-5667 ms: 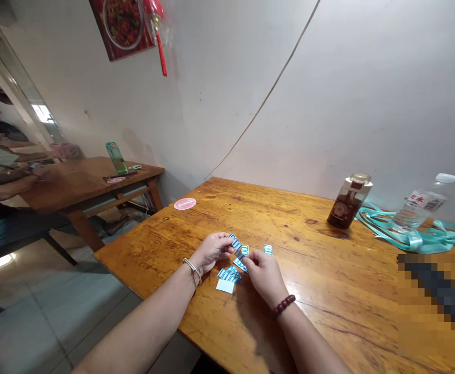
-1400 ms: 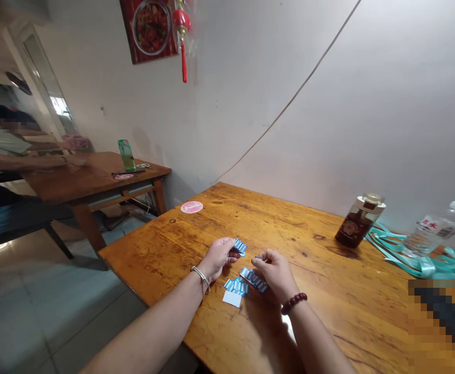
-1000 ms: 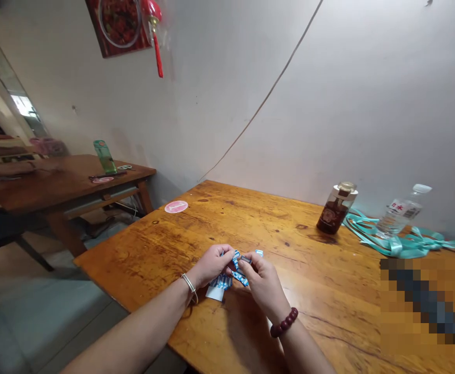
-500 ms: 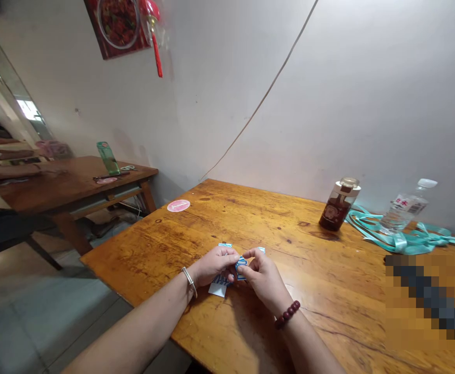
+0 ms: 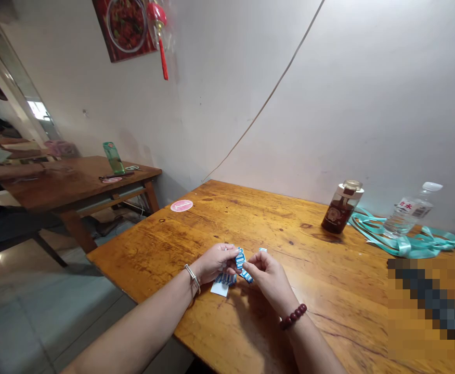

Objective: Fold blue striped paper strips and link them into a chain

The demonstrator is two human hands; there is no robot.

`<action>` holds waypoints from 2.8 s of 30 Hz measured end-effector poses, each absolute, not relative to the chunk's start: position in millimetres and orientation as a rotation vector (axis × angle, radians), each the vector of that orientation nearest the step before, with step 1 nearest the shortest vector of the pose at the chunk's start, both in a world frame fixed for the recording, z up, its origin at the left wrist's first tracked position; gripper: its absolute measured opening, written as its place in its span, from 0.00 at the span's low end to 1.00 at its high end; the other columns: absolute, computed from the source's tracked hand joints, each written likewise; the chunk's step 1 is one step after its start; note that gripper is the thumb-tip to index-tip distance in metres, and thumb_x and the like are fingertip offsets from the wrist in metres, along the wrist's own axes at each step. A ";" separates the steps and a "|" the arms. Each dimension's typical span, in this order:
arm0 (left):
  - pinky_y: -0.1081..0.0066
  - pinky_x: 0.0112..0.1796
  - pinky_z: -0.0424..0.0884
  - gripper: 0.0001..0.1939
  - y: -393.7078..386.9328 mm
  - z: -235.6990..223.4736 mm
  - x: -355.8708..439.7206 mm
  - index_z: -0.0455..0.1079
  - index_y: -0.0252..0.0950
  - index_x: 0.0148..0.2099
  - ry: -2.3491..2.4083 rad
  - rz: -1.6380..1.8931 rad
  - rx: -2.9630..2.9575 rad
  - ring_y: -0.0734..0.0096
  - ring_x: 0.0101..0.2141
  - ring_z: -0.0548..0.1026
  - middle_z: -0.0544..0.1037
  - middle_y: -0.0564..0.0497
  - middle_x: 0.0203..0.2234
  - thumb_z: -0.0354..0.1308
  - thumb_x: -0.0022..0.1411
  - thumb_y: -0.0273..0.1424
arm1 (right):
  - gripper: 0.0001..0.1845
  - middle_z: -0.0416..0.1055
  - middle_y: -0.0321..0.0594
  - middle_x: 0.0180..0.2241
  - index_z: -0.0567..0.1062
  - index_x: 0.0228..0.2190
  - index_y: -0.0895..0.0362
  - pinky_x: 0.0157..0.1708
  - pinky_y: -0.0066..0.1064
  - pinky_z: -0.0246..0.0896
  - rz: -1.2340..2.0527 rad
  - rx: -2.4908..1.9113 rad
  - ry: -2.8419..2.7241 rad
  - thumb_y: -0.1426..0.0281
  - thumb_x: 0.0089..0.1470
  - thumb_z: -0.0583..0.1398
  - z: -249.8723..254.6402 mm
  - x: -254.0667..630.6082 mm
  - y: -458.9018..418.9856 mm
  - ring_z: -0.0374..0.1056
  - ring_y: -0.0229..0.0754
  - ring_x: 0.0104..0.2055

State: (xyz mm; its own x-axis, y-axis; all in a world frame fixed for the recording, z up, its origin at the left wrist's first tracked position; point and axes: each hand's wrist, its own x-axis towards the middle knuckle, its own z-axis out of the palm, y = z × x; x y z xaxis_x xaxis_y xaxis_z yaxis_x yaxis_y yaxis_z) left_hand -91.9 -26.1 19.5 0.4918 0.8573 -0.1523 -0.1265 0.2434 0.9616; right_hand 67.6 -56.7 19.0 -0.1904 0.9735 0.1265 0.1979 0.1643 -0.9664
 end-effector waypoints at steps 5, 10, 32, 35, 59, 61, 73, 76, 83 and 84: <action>0.80 0.22 0.62 0.16 -23.7 16.5 -92.6 0.65 0.30 0.28 0.829 0.823 1.110 0.80 0.20 0.67 0.69 0.52 0.20 0.56 0.46 0.41 | 0.14 0.60 0.32 0.18 0.64 0.22 0.57 0.20 0.24 0.50 1.034 -1.194 -1.579 0.58 0.42 0.57 13.7 63.1 -58.1 0.56 0.32 0.21; 0.79 0.22 0.62 0.16 -21.7 10.3 -92.1 0.65 0.30 0.29 0.836 0.822 1.091 0.81 0.20 0.67 0.69 0.52 0.22 0.60 0.43 0.38 | 0.12 0.60 0.31 0.18 0.64 0.22 0.57 0.19 0.24 0.50 1.000 -1.166 -1.531 0.61 0.42 0.58 5.9 59.7 -56.8 0.56 0.32 0.20; 0.80 0.24 0.65 0.10 -23.2 20.6 -92.6 0.65 0.32 0.31 0.813 0.989 0.879 0.81 0.23 0.68 0.70 0.52 0.24 0.59 0.46 0.32 | 0.16 0.58 0.30 0.15 0.64 0.18 0.58 0.16 0.22 0.46 1.183 -1.285 -1.330 0.58 0.40 0.58 15.9 48.0 -61.3 0.52 0.30 0.17; 0.80 0.24 0.65 0.09 -20.2 21.3 -94.9 0.65 0.32 0.31 0.821 1.064 0.837 0.80 0.24 0.69 0.70 0.51 0.25 0.58 0.47 0.32 | 0.15 0.59 0.30 0.15 0.64 0.18 0.58 0.17 0.23 0.47 1.181 -1.276 -1.361 0.59 0.41 0.57 14.2 52.4 -57.1 0.52 0.30 0.17; 0.81 0.23 0.64 0.11 -7.9 16.6 -109.0 0.63 0.33 0.31 0.904 1.283 0.793 0.78 0.25 0.70 0.71 0.51 0.25 0.57 0.47 0.35 | 0.05 0.67 0.36 0.19 0.68 0.17 0.55 0.20 0.26 0.44 0.486 -1.631 -1.958 0.68 0.38 0.57 1.2 65.2 -49.9 0.59 0.37 0.22; 0.82 0.23 0.64 0.11 -7.9 16.6 -109.2 0.63 0.33 0.31 0.921 1.280 0.789 0.79 0.25 0.70 0.71 0.51 0.25 0.57 0.47 0.34 | 0.08 0.65 0.34 0.15 0.66 0.15 0.56 0.19 0.26 0.45 0.706 -1.560 -1.814 0.67 0.38 0.58 -1.3 65.6 -49.0 0.58 0.36 0.20; 0.81 0.18 0.62 0.13 -19.5 18.2 -94.2 0.63 0.32 0.28 1.075 1.043 1.061 0.83 0.16 0.64 0.67 0.54 0.17 0.57 0.46 0.38 | 0.12 0.57 0.29 0.12 0.68 0.19 0.61 0.14 0.22 0.38 1.515 -1.184 -1.180 0.63 0.38 0.61 24.0 73.9 -57.4 0.47 0.27 0.13; 0.79 0.20 0.63 0.13 -22.2 15.2 -88.4 0.64 0.32 0.29 1.059 1.006 1.115 0.83 0.16 0.65 0.68 0.54 0.18 0.57 0.46 0.38 | 0.12 0.60 0.30 0.15 0.69 0.20 0.60 0.15 0.22 0.42 1.443 -1.154 -1.159 0.63 0.37 0.61 23.7 69.1 -58.5 0.49 0.27 0.15; 0.79 0.20 0.63 0.13 -27.1 12.6 -78.8 0.64 0.31 0.27 0.942 0.922 1.067 0.81 0.17 0.66 0.68 0.53 0.18 0.58 0.45 0.37 | 0.13 0.66 0.34 0.21 0.66 0.22 0.58 0.15 0.22 0.46 1.306 -1.184 -1.178 0.61 0.39 0.60 16.1 50.3 -60.9 0.57 0.31 0.18; 0.79 0.21 0.63 0.14 -27.7 13.1 -78.5 0.64 0.31 0.27 0.903 0.922 1.038 0.81 0.19 0.66 0.68 0.53 0.19 0.58 0.46 0.38 | 0.13 0.66 0.35 0.20 0.65 0.22 0.58 0.15 0.22 0.46 1.296 -1.196 -1.171 0.61 0.39 0.60 15.5 49.3 -60.7 0.57 0.31 0.18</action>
